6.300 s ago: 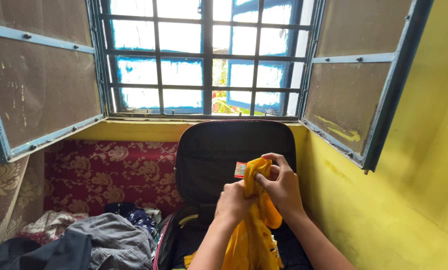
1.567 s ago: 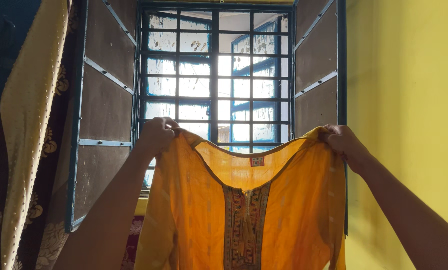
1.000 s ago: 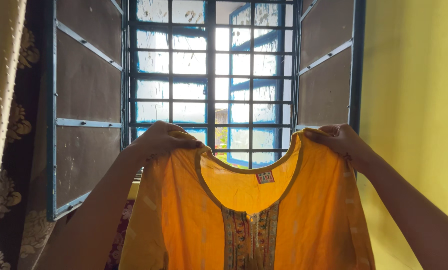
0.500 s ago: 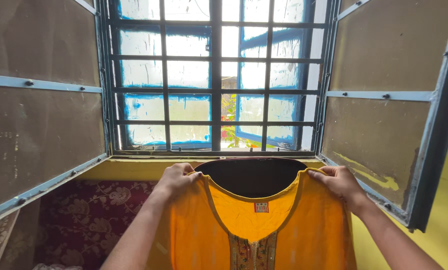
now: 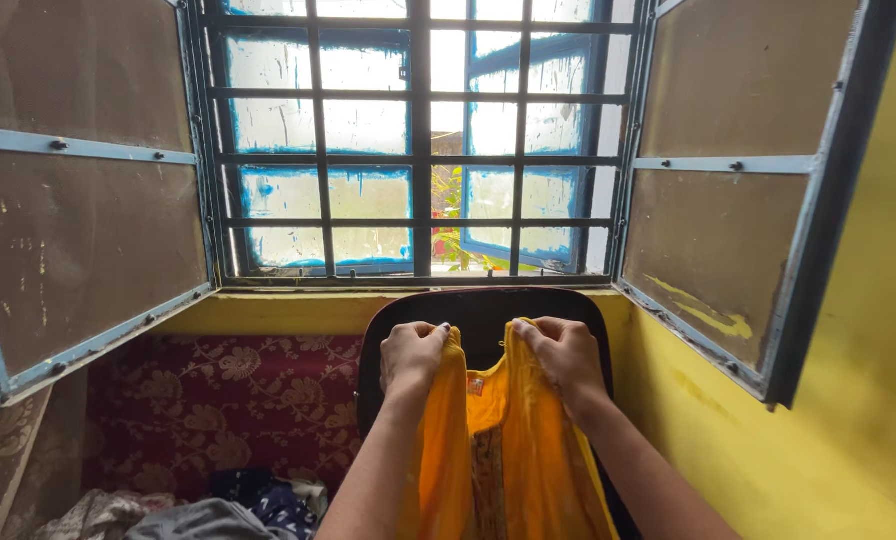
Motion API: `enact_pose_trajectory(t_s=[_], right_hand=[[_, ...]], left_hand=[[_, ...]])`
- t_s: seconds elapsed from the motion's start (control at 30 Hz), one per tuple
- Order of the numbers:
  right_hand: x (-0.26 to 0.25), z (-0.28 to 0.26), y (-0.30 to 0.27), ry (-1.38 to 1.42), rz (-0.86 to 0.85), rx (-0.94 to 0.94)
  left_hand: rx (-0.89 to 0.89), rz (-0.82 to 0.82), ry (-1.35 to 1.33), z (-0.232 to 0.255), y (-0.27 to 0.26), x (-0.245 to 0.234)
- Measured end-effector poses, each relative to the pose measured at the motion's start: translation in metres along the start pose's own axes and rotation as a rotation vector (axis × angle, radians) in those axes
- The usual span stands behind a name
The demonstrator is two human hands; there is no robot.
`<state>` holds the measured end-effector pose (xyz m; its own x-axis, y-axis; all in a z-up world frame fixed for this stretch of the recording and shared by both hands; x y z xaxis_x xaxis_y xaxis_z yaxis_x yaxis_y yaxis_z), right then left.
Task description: The person folds a pink and white patterned cloth and a yellow patterned dress before placing them into a black suitcase.
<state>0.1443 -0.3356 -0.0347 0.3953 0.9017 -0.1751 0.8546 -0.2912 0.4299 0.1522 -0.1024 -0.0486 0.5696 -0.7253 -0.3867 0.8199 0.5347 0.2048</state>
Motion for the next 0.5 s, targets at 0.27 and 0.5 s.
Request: enact_pose_trajectory(t_s=[0.27, 0.5], right_hand=[[-0.026, -0.022, -0.103, 0.188, 0.048, 0.075], [-0.044, -0.020, -0.120, 0.470, 0.163, 0.176]], left_hand=[[-0.003, -0.024, -0.251, -0.020, -0.079, -0.003], [0.130, -0.065, -0.383, -0.002, -0.123, -0.015]])
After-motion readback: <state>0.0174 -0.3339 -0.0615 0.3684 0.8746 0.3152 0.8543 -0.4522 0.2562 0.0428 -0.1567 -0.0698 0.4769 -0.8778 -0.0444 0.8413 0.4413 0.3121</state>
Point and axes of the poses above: each hand's wrist, its own y-axis towards the middle knuckle, its own x-axis out of the palm, z = x × y, the point moved 7 cm from there along y, towards the middle knuckle, and after that the axes turned 8 degrees about z, right-handed, at the moved point
